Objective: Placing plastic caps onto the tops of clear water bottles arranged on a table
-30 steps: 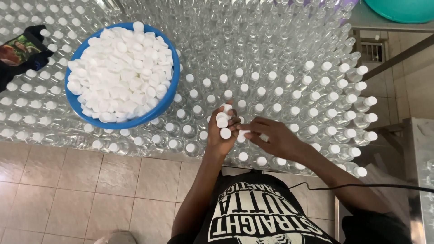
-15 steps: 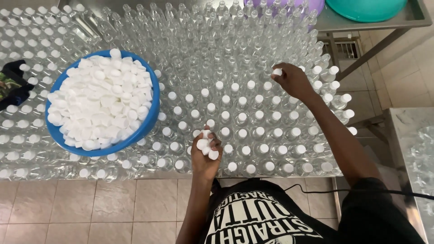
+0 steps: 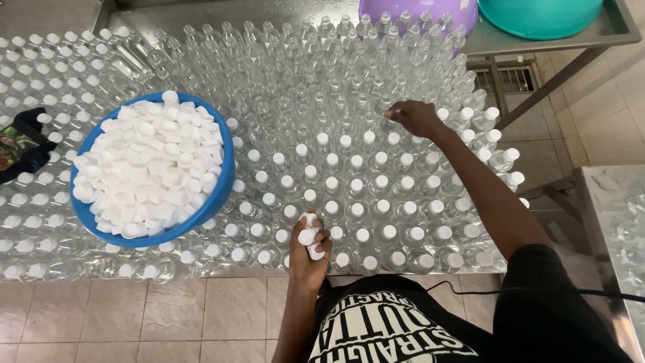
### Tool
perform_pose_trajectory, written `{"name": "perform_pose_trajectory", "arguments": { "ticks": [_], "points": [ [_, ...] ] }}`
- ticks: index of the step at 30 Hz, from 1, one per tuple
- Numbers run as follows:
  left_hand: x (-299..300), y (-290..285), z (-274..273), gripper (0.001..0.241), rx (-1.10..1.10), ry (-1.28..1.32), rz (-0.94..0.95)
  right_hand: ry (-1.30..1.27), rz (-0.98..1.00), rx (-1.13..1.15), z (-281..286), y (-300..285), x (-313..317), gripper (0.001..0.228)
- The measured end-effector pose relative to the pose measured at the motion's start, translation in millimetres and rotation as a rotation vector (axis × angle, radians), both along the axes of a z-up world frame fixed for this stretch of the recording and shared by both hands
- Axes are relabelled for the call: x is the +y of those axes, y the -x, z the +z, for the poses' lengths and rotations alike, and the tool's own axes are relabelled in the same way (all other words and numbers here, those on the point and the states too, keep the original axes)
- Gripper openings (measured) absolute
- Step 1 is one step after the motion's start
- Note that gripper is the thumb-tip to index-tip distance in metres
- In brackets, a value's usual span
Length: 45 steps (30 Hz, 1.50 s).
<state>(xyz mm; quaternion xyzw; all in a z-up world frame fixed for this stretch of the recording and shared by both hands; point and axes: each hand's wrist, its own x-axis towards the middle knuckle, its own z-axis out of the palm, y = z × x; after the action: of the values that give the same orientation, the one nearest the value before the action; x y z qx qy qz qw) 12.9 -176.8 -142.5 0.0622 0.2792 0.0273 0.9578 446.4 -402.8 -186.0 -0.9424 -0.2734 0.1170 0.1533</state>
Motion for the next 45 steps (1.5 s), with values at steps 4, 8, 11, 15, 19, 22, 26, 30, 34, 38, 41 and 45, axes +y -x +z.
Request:
{"name": "perform_pose_trajectory", "arguments": {
  "ticks": [4,8,11,15,19,22,26,30,34,38,41,45],
  "points": [
    [-3.0,0.5,4.5,0.038,0.017,-0.048,-0.036,-0.139,-0.112,0.303,17.1,2.3,4.7,0.039],
    [-4.8,2.0,3.3,0.036,0.005,-0.082,-0.038,-0.156,-0.104,0.41,27.8,-6.9,5.4,0.039],
    [-4.2,-0.5,4.9,0.035,0.018,-0.081,-0.038,-0.217,-0.117,0.428,19.5,-13.7,4.3,0.032],
    [-7.0,-5.0,8.4,0.035,0.012,-0.095,-0.045,-0.235,-0.135,0.412,16.8,-13.0,1.5,0.031],
    [-15.5,-8.5,15.1,0.044,-0.065,-0.129,-0.076,-0.192,-0.084,0.363,1.2,-25.8,-1.3,0.029],
    [-20.9,-8.7,34.2,0.043,-0.11,-0.223,-0.169,-0.121,-0.074,0.284,20.4,-10.0,3.3,0.026],
    [-28.4,-7.0,38.8,0.044,-0.158,-0.259,-0.22,0.121,0.017,-0.172,13.1,14.6,6.5,0.03],
    [-33.2,-8.2,38.6,0.052,-0.23,-0.329,-0.331,-0.233,0.191,0.005,121.7,150.3,38.4,0.03],
    [-37.0,-5.3,52.4,0.048,-0.274,-0.337,-0.468,-0.443,0.531,0.691,166.9,226.5,40.1,0.039],
    [-40.0,-2.5,53.7,0.04,-0.276,-0.288,-0.518,-0.516,0.546,0.98,162.8,245.3,37.0,0.038],
    [-41.3,0.7,59.3,0.037,-0.298,-0.275,-0.543,-0.695,0.452,1.121,150.5,247.7,30.8,0.031],
    [-42.8,2.1,69.9,0.032,-0.3,-0.235,-0.548,-0.742,0.337,1.039,132.9,244.8,25.4,0.026]
  ]
}}
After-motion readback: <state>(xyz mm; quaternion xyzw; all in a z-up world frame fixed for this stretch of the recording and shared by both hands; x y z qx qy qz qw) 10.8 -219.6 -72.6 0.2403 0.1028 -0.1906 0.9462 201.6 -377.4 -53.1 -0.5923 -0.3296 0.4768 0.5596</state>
